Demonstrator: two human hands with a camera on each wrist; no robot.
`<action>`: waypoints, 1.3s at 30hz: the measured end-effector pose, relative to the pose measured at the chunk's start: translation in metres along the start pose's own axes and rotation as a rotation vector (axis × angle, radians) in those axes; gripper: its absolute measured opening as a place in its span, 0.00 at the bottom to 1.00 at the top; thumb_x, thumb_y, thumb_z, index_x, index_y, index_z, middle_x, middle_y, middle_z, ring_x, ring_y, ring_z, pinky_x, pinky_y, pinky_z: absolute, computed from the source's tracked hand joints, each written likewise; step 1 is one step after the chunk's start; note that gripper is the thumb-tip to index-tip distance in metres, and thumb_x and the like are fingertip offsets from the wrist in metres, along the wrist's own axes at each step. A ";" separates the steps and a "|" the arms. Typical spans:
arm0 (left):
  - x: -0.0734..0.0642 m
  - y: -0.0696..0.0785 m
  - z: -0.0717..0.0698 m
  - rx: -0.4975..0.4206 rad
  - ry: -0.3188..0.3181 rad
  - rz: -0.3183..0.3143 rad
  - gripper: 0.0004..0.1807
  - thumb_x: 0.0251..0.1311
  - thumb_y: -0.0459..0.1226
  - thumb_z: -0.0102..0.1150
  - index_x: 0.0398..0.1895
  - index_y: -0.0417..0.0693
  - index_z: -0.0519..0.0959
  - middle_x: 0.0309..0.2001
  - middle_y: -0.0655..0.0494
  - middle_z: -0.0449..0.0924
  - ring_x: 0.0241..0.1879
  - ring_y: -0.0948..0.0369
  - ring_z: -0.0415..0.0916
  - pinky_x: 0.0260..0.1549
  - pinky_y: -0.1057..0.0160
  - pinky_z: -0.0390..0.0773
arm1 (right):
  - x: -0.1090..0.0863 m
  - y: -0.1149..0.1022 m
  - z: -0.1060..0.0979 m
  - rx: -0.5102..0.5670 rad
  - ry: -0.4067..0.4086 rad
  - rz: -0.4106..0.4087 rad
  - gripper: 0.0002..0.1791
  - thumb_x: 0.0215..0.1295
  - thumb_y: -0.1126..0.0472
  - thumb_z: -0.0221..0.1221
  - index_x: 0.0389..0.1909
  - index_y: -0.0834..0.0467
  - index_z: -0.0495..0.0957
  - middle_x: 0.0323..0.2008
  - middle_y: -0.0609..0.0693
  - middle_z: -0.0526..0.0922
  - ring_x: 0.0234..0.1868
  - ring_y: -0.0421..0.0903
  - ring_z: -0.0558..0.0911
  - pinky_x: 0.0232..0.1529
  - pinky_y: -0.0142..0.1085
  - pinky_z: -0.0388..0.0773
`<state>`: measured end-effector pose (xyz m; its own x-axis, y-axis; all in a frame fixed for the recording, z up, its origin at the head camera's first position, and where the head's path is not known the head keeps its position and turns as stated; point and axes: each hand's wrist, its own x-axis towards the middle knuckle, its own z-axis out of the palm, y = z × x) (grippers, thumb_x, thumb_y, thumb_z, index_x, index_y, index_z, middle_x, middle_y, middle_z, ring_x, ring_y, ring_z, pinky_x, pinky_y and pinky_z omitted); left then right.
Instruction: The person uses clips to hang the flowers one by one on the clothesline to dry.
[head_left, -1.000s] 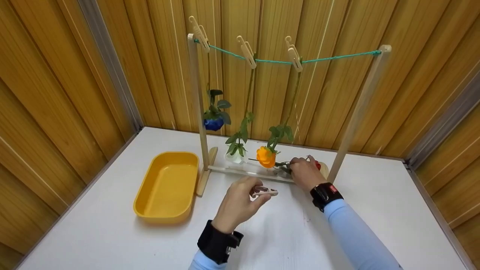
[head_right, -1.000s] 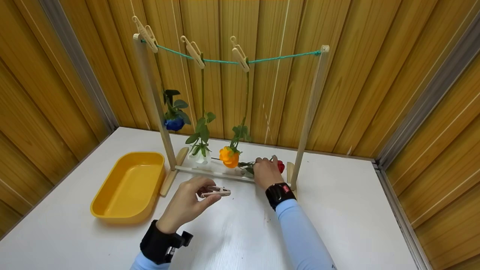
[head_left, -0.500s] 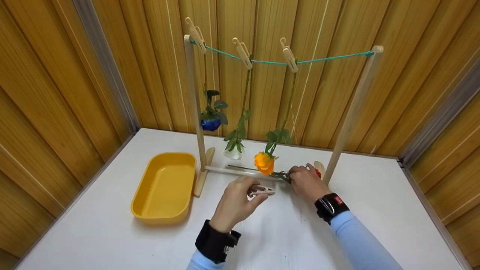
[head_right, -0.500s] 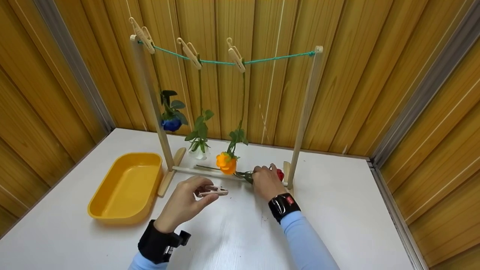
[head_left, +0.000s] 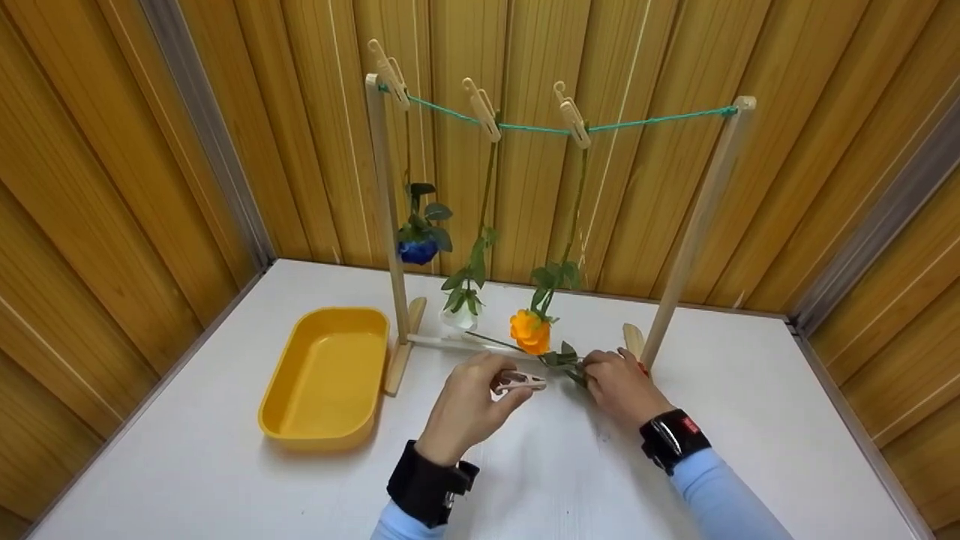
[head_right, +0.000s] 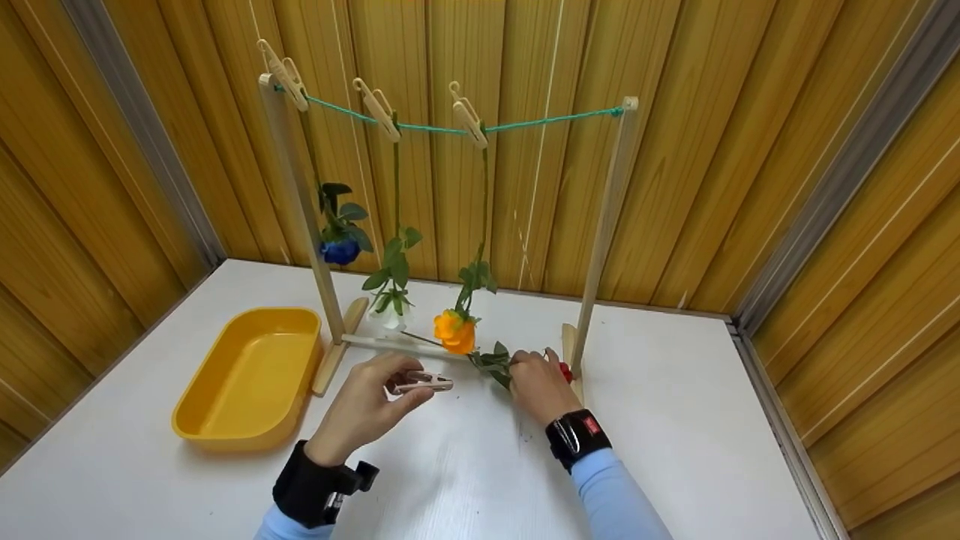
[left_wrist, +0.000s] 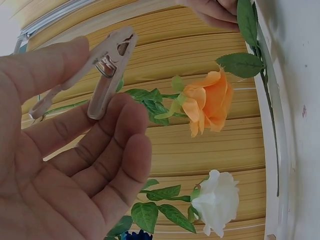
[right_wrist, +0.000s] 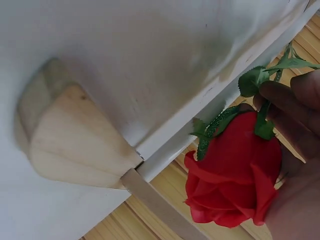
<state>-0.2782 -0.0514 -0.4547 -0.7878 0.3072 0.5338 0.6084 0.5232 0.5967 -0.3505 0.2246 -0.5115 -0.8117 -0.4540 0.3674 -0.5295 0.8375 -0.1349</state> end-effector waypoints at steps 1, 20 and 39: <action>0.000 0.000 0.000 -0.003 0.001 0.001 0.10 0.61 0.40 0.74 0.40 0.46 0.85 0.35 0.56 0.82 0.33 0.64 0.74 0.33 0.69 0.74 | -0.002 -0.001 0.000 0.002 0.005 -0.003 0.06 0.64 0.71 0.64 0.38 0.67 0.88 0.42 0.57 0.87 0.47 0.58 0.86 0.60 0.64 0.72; -0.001 0.000 -0.003 0.007 0.015 0.027 0.12 0.61 0.42 0.74 0.41 0.44 0.85 0.35 0.55 0.84 0.32 0.64 0.74 0.33 0.67 0.74 | -0.036 -0.020 -0.002 0.053 0.106 -0.026 0.03 0.62 0.71 0.66 0.32 0.64 0.88 0.38 0.53 0.86 0.45 0.53 0.85 0.60 0.64 0.73; -0.001 -0.002 -0.003 0.018 0.020 0.018 0.11 0.60 0.40 0.75 0.41 0.46 0.85 0.32 0.58 0.81 0.31 0.65 0.71 0.32 0.67 0.72 | -0.036 -0.035 0.011 0.197 0.030 0.203 0.08 0.64 0.69 0.64 0.26 0.57 0.86 0.32 0.47 0.85 0.43 0.55 0.84 0.65 0.68 0.66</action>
<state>-0.2787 -0.0552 -0.4546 -0.7747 0.3004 0.5564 0.6202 0.5323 0.5762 -0.3051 0.2082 -0.5305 -0.8999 -0.2715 0.3413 -0.3971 0.8337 -0.3838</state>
